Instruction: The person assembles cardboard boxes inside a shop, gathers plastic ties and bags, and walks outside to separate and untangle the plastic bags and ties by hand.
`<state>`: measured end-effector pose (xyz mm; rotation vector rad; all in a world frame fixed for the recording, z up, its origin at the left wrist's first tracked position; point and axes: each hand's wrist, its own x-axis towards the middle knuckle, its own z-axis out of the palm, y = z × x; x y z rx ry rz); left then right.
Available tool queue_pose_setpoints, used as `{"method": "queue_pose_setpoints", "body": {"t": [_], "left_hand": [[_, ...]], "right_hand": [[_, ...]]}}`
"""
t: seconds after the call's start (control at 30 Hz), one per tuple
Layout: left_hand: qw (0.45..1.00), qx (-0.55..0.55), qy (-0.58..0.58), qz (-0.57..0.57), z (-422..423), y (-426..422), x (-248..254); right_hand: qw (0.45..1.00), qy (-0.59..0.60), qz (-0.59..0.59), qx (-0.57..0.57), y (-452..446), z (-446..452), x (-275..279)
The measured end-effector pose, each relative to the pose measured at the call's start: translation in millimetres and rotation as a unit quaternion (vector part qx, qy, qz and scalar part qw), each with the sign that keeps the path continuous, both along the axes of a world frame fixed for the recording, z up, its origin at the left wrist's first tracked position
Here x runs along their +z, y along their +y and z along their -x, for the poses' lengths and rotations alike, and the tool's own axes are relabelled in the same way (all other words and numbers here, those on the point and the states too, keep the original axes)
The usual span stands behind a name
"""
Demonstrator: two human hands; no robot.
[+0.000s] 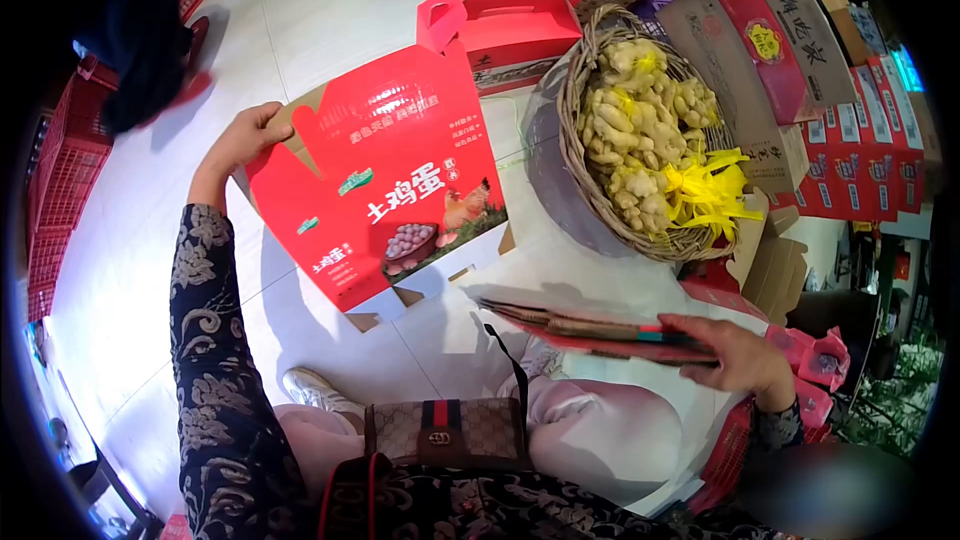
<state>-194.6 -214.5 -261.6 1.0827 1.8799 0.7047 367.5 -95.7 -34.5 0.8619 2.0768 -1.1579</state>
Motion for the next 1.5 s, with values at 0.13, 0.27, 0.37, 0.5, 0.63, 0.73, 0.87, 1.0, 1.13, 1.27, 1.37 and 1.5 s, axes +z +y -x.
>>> {"method": "queue_pose_setpoints", "body": {"t": [0.13, 0.27, 0.37, 0.5, 0.63, 0.73, 0.87, 1.0, 1.13, 1.27, 1.37, 1.5], "left_hand": [[0.996, -0.024, 0.075, 0.048, -6.1, 9.0, 31.1], [0.995, -0.092, -0.001, 0.03, -4.6, 1.8, 17.4], [0.987, -0.118, -0.029, 0.108, -4.1, -9.4, 5.3], [0.976, -0.136, -0.088, 0.147, 29.0, -39.5, -28.4], [0.985, -0.043, -0.101, 0.135, 35.3, -50.3, -27.7], [0.995, 0.002, -0.075, 0.063, 36.7, -50.7, -11.0], [0.997, 0.044, -0.057, -0.024, 61.7, -68.0, 9.3], [0.989, 0.103, -0.063, -0.09, 79.0, -97.4, 23.2], [0.976, 0.163, 0.029, -0.142, 98.0, -120.6, 88.3], [0.967, 0.162, 0.056, -0.188, 109.4, -121.9, 86.9], [0.965, 0.181, 0.044, -0.185, 132.1, -118.3, 63.3], [0.969, 0.158, 0.078, -0.175, 161.8, -122.3, 53.2]], "right_hand": [[0.994, 0.006, -0.058, 0.093, 29.0, 1.2, -3.8], [0.995, -0.022, -0.051, 0.085, 43.6, 30.2, -12.1], [0.998, -0.011, -0.019, 0.054, 57.5, 34.9, -20.9], [0.999, 0.007, 0.016, 0.032, 60.0, 34.3, -25.7], [0.998, 0.03, 0.017, 0.057, 59.4, 32.9, -27.5], [0.998, 0.032, 0.014, 0.059, 54.4, 32.9, -24.4], [0.996, 0.054, 0.008, 0.07, 52.2, 29.5, -29.8], [0.998, 0.033, 0.013, 0.054, 58.2, 25.8, -43.1], [0.999, -0.011, -0.014, 0.032, 52.3, 38.8, -27.6], [0.995, -0.074, -0.036, -0.048, 56.8, 42.1, -24.5], [0.974, -0.154, -0.034, -0.163, 63.3, 64.0, -24.1], [0.99, 0.041, -0.112, 0.074, 47.3, 54.4, -28.5]]}}
